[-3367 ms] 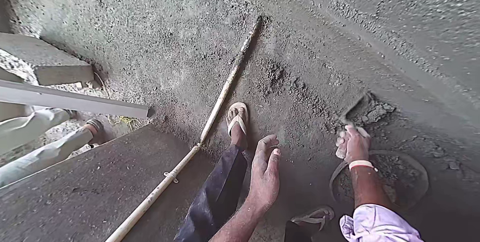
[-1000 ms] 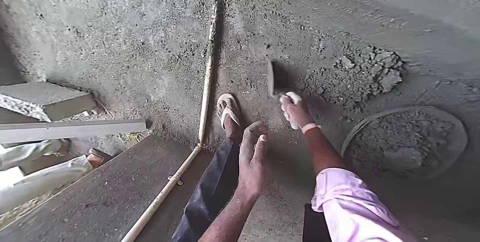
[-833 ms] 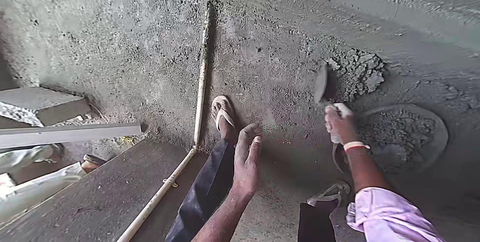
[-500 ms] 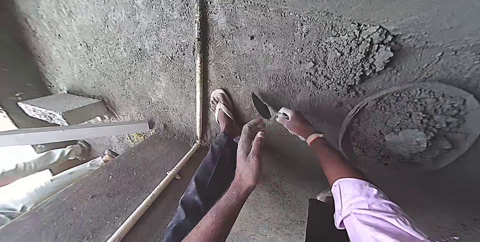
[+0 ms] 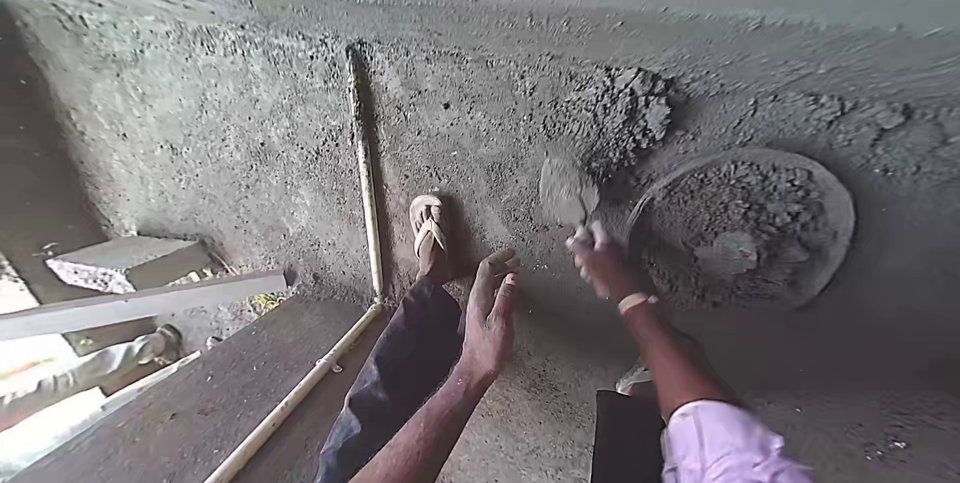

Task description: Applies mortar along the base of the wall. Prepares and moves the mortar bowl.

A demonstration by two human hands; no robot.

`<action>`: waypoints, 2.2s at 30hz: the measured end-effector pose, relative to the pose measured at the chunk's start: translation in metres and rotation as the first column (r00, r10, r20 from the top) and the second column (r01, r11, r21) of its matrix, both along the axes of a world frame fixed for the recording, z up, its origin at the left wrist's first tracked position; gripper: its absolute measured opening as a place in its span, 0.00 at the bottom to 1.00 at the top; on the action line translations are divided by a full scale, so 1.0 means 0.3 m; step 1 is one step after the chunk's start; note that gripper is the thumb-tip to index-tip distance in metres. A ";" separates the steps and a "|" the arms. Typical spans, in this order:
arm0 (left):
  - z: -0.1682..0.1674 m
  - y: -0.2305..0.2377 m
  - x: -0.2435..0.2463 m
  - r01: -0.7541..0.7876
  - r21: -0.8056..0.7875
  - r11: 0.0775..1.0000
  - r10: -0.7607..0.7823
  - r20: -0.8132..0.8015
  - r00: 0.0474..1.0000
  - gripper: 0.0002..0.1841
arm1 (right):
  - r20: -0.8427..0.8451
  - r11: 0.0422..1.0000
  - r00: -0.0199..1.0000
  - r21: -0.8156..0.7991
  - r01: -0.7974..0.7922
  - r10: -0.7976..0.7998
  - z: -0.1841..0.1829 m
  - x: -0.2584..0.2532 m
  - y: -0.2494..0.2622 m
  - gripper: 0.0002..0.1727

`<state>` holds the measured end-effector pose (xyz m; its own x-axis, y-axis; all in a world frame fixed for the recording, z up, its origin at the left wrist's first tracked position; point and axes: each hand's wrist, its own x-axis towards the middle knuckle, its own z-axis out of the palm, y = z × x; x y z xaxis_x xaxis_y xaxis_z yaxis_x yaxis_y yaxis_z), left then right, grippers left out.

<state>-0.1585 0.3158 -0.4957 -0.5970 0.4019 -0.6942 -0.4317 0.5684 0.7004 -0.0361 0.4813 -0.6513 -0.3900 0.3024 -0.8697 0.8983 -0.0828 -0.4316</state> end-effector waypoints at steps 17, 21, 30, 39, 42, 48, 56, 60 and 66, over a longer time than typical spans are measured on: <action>-0.008 -0.013 -0.133 0.025 0.032 0.999 -0.025 0.016 1.000 0.23 | -0.043 0.323 0.323 -0.003 0.946 -0.946 -0.250 -0.597 0.007 0.37; -0.009 -0.010 -0.140 0.031 0.019 0.999 -0.031 0.017 0.999 0.23 | -0.054 0.200 0.197 -0.059 0.978 -0.979 -0.228 -0.664 0.067 0.30; -0.047 -0.029 -0.087 0.070 0.000 0.998 -0.070 0.010 0.997 0.23 | -0.315 0.187 0.078 -0.333 0.924 -0.946 -0.181 -0.404 0.087 0.24; -0.058 -0.005 -0.009 0.145 -0.048 0.988 -0.145 0.010 0.989 0.24 | -0.422 0.361 0.313 -0.036 0.932 -0.851 0.181 0.200 0.009 0.15; -0.056 0.005 0.003 0.164 -0.053 0.985 -0.163 0.015 0.986 0.24 | -0.225 0.535 0.629 0.365 0.762 -0.744 0.256 0.391 -0.017 0.26; -0.066 -0.002 0.014 0.153 -0.067 0.986 -0.154 -0.004 0.988 0.24 | 0.004 0.534 0.752 0.707 0.464 -0.659 0.300 0.562 0.074 0.32; -0.062 -0.015 -0.010 0.112 -0.022 0.993 -0.111 0.017 0.994 0.23 | -0.162 0.559 0.552 0.004 0.829 -0.818 0.232 0.265 -0.192 0.24; -0.060 -0.013 -0.052 0.048 -0.002 0.999 -0.048 0.024 0.999 0.22 | 0.037 0.275 0.293 -0.251 0.928 -0.955 0.074 0.005 -0.488 0.20; -0.040 -0.031 -0.088 0.003 -0.030 1.000 -0.001 0.067 0.998 0.23 | -0.040 0.066 0.061 -0.163 0.984 -0.997 -0.178 -0.189 -0.385 0.27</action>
